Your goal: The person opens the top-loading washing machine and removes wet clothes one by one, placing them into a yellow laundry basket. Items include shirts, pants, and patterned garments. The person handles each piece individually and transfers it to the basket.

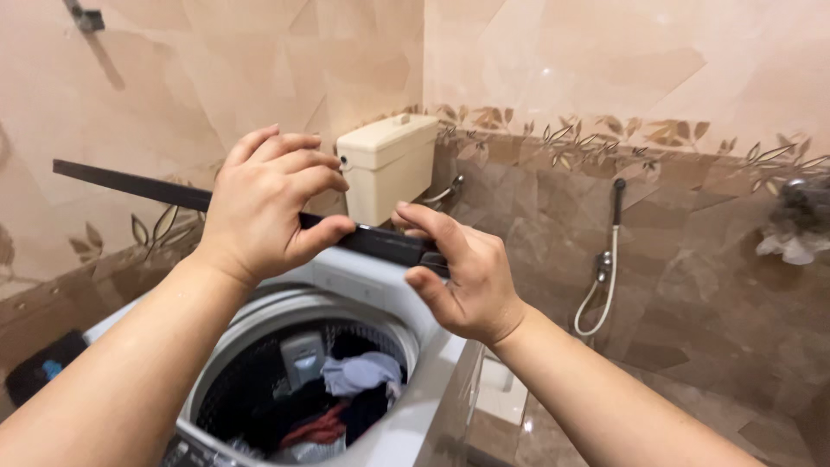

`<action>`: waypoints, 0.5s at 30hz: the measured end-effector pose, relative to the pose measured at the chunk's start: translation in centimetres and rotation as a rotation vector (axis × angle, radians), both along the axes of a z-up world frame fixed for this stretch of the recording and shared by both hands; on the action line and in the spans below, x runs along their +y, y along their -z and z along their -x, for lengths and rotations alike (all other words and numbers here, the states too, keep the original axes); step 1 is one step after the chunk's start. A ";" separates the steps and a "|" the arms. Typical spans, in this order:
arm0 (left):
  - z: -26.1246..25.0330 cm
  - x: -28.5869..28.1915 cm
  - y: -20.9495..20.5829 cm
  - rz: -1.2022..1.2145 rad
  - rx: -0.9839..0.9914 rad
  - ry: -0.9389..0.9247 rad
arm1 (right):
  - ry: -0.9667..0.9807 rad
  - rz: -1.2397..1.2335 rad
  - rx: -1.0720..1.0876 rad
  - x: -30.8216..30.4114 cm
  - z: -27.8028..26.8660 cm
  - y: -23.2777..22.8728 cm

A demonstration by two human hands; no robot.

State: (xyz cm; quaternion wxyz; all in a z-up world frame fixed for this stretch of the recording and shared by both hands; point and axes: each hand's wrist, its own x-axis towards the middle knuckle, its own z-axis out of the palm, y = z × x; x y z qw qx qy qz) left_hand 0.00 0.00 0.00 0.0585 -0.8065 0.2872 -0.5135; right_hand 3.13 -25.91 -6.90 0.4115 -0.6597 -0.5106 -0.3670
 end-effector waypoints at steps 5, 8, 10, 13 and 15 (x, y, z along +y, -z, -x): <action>-2.7 -0.2 -3.5 0.016 -0.022 0.071 | 0.318 -0.050 -0.424 3.2 2.5 -5.5; -4.3 -0.4 -5.1 0.012 -0.039 0.106 | 0.465 -0.020 -0.504 5.1 2.4 -8.0; -5.3 -0.5 -5.9 0.006 -0.061 0.113 | 0.542 0.042 -0.479 5.6 1.9 -9.0; -7.1 -0.9 -6.8 0.023 -0.123 0.096 | 0.634 0.125 -0.431 5.5 0.6 -10.0; -8.3 -1.0 -6.8 0.055 -0.173 0.073 | 0.650 0.130 -0.468 5.3 -0.5 -10.6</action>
